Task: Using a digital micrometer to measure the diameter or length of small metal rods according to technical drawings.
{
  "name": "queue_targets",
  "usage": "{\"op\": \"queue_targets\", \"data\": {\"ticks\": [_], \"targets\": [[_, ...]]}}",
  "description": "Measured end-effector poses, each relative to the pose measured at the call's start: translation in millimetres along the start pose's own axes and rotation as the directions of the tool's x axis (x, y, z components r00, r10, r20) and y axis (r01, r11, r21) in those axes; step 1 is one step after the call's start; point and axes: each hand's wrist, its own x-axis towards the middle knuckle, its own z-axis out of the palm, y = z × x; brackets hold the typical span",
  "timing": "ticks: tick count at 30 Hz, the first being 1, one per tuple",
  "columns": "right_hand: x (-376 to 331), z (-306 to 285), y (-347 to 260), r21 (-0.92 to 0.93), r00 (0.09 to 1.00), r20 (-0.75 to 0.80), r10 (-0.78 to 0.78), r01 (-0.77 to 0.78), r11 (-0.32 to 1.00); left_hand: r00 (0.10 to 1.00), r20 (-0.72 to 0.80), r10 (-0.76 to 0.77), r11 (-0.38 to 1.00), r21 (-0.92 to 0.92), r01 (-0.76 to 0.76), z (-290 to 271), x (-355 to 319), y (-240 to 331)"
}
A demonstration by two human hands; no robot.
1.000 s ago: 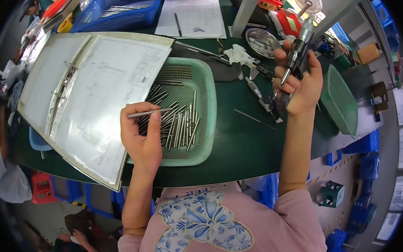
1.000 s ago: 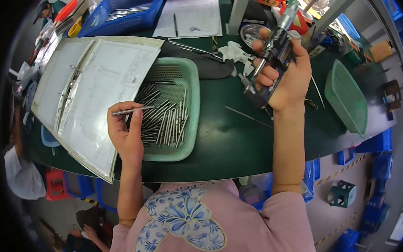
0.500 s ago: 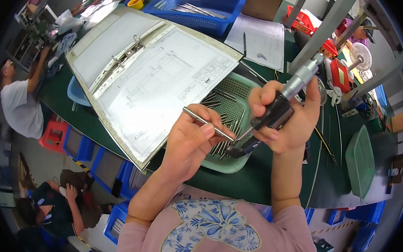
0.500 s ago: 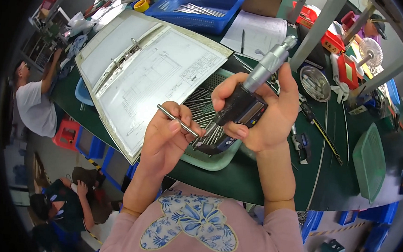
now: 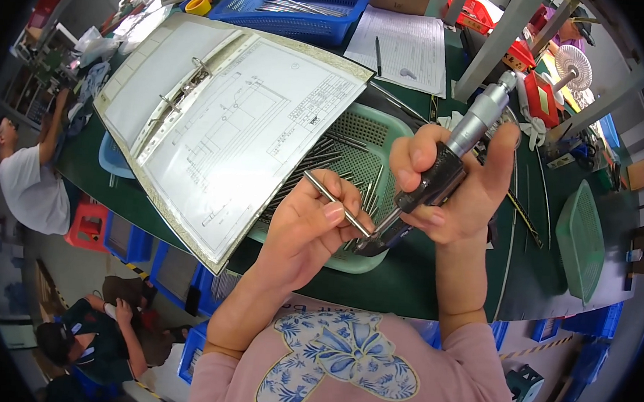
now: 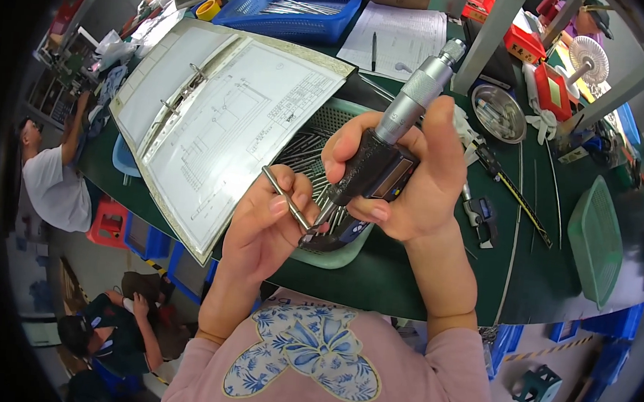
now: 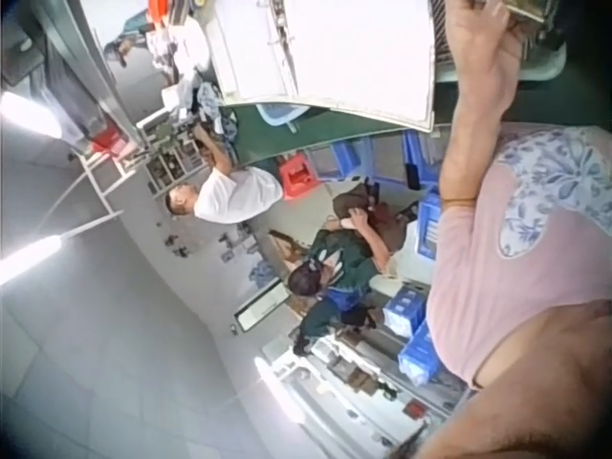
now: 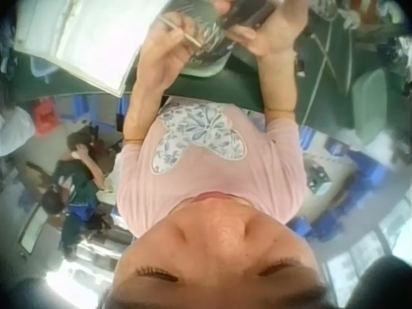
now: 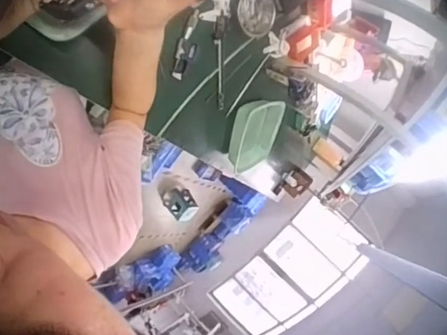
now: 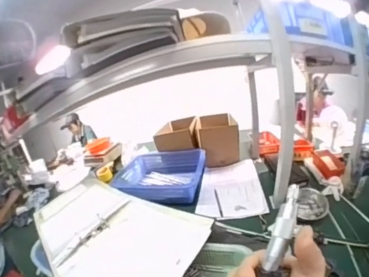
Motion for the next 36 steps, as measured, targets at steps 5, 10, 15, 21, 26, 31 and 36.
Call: {"op": "queue_targets", "data": {"ticks": [5,10,15,21,26,31,36], "targets": [[0.1,4.3,-2.6,-0.027,0.997,-0.077,0.031,-0.034,0.999,0.999,-0.013,-0.034,0.999,-0.001,0.034,-1.8,-2.7,-0.4],[-2.4,5.1,1.6,-0.057,0.996,-0.084,-0.027,0.022,0.998,0.999,-0.009,-0.046,0.999,-0.01,0.046,-0.7,-3.4,-0.6],[-4.3,2.9,-0.2,-0.091,0.992,-0.129,-0.015,0.003,0.996,0.996,-0.037,-0.076,0.997,-0.033,0.075,-0.2,-3.1,-2.2],[-5.4,6.4,0.1,-0.115,0.991,-0.125,-0.054,0.039,0.993,0.995,-0.035,-0.089,0.996,-0.03,0.088,-0.9,-1.9,-3.5],[-2.0,3.1,-0.3,-0.018,0.977,-0.196,0.079,-0.084,0.996,0.992,-0.053,-0.113,0.993,-0.04,0.11,1.8,-3.3,-0.8],[-0.2,5.4,-1.4,-0.033,0.973,-0.204,0.107,-0.116,0.993,0.991,-0.069,-0.116,0.993,-0.045,0.113,1.2,-3.8,-2.3],[-1.7,2.3,-0.2,0.018,0.986,-0.121,0.118,-0.117,0.993,0.99,-0.071,-0.119,0.992,-0.046,0.116,2.5,-6.2,-1.4]]}}
